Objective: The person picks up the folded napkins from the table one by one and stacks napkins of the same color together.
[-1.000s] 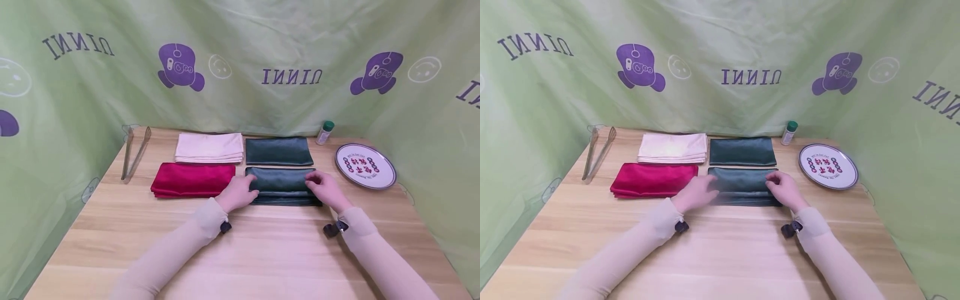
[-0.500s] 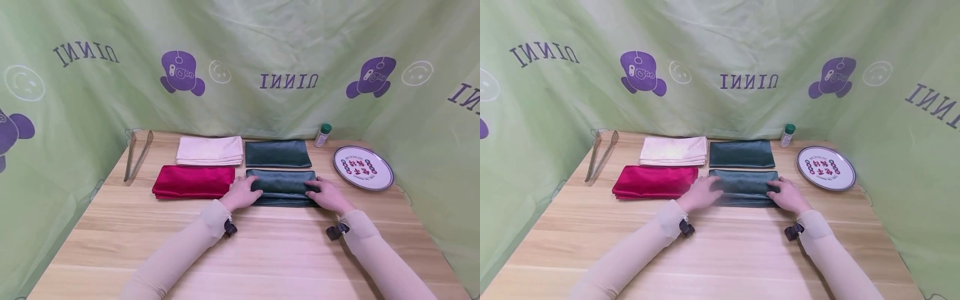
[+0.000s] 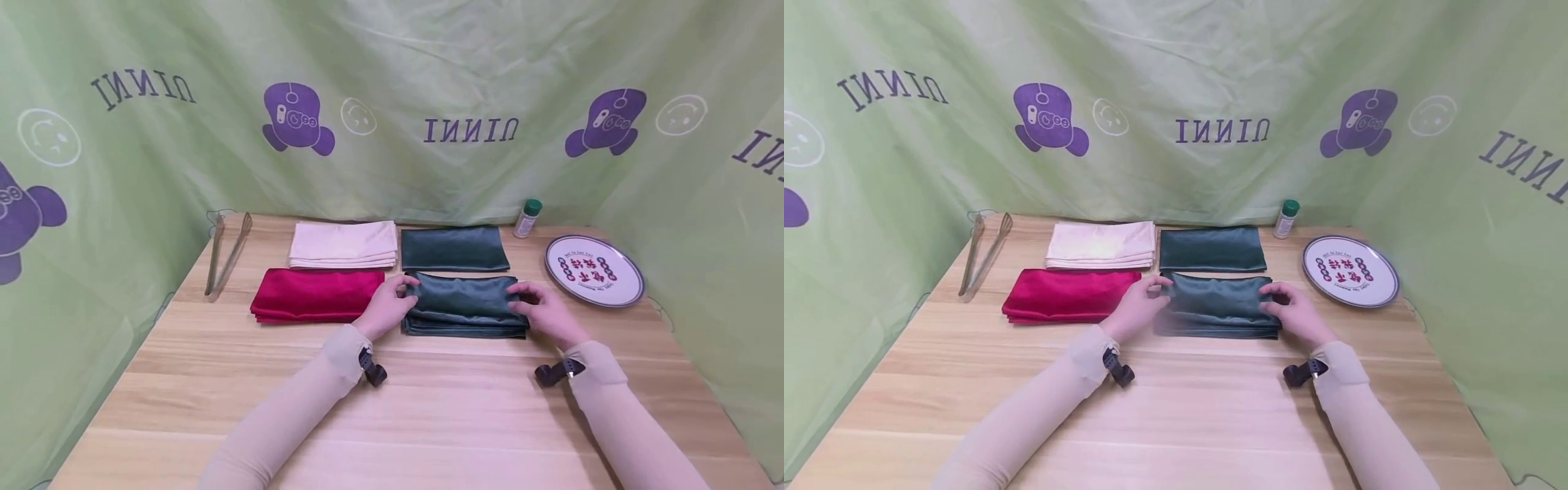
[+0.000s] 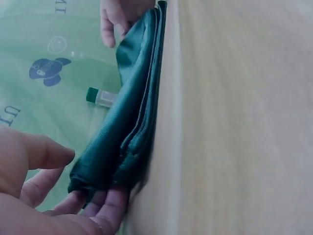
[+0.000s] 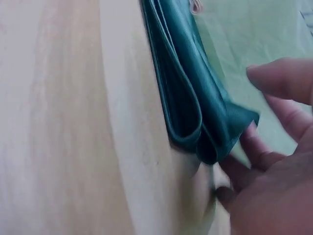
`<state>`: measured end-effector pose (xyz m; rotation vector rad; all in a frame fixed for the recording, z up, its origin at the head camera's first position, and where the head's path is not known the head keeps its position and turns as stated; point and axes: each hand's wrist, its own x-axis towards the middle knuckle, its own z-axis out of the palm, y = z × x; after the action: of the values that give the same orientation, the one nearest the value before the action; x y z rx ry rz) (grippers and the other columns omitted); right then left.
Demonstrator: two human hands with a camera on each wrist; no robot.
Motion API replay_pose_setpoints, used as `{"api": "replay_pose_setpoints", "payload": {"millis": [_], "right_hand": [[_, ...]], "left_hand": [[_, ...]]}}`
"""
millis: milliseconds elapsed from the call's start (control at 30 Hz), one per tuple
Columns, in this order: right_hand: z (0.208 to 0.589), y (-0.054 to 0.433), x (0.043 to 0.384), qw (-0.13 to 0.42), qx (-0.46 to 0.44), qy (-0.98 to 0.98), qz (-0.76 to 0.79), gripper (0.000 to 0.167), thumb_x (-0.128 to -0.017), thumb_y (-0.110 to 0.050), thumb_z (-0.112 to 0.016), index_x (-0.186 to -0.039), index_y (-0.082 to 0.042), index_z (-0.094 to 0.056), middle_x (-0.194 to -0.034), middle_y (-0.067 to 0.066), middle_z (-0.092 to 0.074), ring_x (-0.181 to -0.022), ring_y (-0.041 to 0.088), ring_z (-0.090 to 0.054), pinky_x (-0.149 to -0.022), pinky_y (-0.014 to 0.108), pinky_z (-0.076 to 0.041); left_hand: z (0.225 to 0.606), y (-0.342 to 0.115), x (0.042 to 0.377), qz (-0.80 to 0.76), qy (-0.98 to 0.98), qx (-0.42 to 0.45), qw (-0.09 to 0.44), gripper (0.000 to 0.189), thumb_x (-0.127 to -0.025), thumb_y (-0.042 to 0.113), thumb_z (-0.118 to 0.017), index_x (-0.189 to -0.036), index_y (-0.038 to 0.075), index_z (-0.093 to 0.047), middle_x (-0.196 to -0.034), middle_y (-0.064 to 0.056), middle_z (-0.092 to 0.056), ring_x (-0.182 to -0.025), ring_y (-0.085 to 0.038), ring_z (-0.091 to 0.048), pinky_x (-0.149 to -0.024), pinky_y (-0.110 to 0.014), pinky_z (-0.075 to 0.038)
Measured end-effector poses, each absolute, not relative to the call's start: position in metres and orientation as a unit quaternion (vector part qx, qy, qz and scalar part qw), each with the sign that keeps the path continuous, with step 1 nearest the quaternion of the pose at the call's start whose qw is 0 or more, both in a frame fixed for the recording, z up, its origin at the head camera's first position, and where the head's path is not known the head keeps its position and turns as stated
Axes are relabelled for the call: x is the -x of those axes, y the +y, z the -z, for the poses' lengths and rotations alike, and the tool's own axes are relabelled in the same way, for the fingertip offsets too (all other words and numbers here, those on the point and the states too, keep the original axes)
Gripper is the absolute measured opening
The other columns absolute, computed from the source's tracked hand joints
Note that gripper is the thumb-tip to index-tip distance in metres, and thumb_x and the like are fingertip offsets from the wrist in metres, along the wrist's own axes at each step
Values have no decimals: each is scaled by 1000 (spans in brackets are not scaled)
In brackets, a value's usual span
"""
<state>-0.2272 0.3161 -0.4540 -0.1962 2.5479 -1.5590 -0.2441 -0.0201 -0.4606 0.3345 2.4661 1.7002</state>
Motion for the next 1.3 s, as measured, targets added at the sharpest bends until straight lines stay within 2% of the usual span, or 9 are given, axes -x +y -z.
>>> {"api": "replay_pose_setpoints", "payload": {"millis": [100,267,367,467,600,767,800,1033,1300], "right_hand": [[457,319,228,65,56,813,576,42,-92,-4,-64,-130,8,-50,-131,20,-46,-108,18,-48,-84,17,-43],[460,320,230,79,26,757,649,42,-91,3,-61,-130,12,-48,-124,11,-47,-96,9,-54,-78,18,-47],[462,320,232,79,-1,739,669,38,-90,6,-62,-127,9,-53,-117,5,-50,-94,8,-52,-77,19,-47],[462,321,234,74,-22,731,678,38,-88,6,-63,-126,6,-58,-118,1,-49,-96,8,-50,-77,18,-47],[463,322,235,72,-49,697,711,36,-88,8,-64,-123,0,-63,-119,-1,-47,-90,7,-51,-72,17,-46],[464,320,236,67,-61,672,735,33,-88,9,-63,-119,-3,-67,-112,-1,-51,-81,6,-54,-68,17,-46],[463,320,237,65,-63,668,738,33,-87,9,-63,-118,-3,-67,-110,0,-52,-80,6,-54,-67,17,-46],[449,317,251,55,-70,678,729,37,-89,6,-63,-126,-1,-62,-108,1,-54,-71,5,-53,-63,17,-45],[426,309,278,38,-50,668,742,39,-90,7,-61,-129,2,-59,-114,2,-50,-76,5,-53,-67,16,-47]], "left_hand": [[462,-20,245,-579,807,-98,59,29,-90,1,-64,-118,8,-64,-119,-12,-59,-85,-20,-59,-68,-28,-47],[465,-20,246,-588,802,-88,63,30,-87,-3,-66,-115,6,-65,-110,-13,-61,-84,-20,-57,-69,-26,-45],[467,-19,247,-591,800,-81,69,30,-85,-4,-66,-113,5,-65,-102,-12,-61,-82,-18,-56,-67,-25,-45],[470,-19,250,-607,788,-69,82,29,-84,-6,-65,-112,4,-66,-94,-11,-59,-72,-17,-54,-59,-24,-45],[473,-19,254,-628,770,-60,97,32,-83,-8,-61,-113,2,-67,-90,-10,-59,-61,-16,-50,-50,-23,-44],[469,-19,255,-624,773,-68,94,38,-81,-9,-60,-115,4,-69,-83,-8,-56,-57,-14,-47,-50,-22,-42],[466,-19,255,-620,776,-72,91,38,-80,-9,-61,-115,4,-69,-83,-9,-57,-57,-14,-47,-51,-23,-42],[444,-23,271,-595,795,-98,63,36,-82,-6,-65,-115,6,-71,-111,-9,-60,-82,-19,-53,-64,-25,-45],[428,-25,302,-589,799,-108,55,37,-83,-7,-64,-118,5,-69,-95,-10,-52,-64,-14,-45,-56,-23,-39]]}}
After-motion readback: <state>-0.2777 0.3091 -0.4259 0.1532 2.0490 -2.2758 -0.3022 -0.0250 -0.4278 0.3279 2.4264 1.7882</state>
